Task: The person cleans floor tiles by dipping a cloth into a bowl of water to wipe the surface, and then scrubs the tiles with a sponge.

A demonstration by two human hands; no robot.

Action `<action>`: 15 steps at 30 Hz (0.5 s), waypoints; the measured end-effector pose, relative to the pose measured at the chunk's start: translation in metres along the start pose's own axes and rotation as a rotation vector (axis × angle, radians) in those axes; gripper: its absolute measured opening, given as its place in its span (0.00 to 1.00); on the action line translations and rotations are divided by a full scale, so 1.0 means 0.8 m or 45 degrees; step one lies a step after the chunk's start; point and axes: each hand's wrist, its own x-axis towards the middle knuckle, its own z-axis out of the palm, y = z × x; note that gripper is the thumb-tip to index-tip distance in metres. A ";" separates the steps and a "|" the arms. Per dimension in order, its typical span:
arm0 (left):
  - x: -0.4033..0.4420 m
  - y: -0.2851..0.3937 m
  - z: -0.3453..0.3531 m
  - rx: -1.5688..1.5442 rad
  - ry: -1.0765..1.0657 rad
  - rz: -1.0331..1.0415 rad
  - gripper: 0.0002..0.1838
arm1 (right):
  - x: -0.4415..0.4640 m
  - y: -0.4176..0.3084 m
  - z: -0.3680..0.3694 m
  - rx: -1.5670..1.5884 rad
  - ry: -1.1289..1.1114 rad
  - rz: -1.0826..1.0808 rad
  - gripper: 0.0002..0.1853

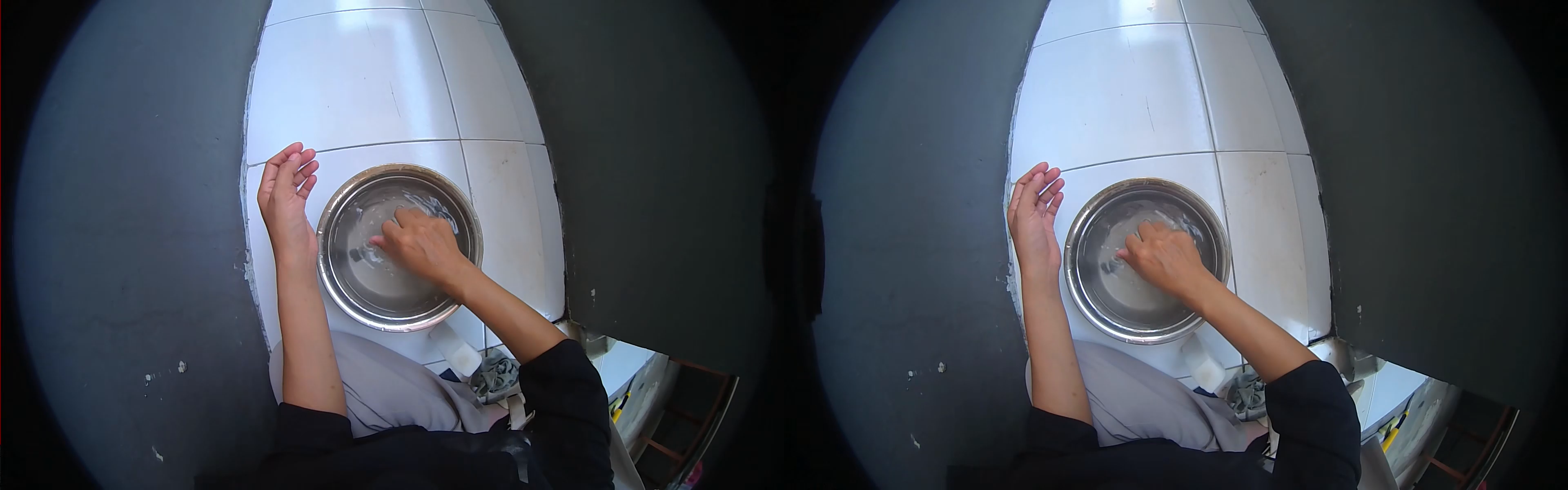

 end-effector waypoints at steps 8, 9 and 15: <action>0.001 -0.001 -0.002 -0.015 -0.008 -0.002 0.14 | -0.008 -0.002 0.013 0.042 0.006 -0.014 0.13; 0.001 -0.001 -0.002 -0.014 -0.011 0.000 0.14 | -0.005 -0.004 0.009 0.054 0.022 -0.006 0.13; -0.001 -0.001 0.000 0.003 -0.008 -0.010 0.14 | 0.005 -0.016 -0.005 0.155 0.101 0.001 0.10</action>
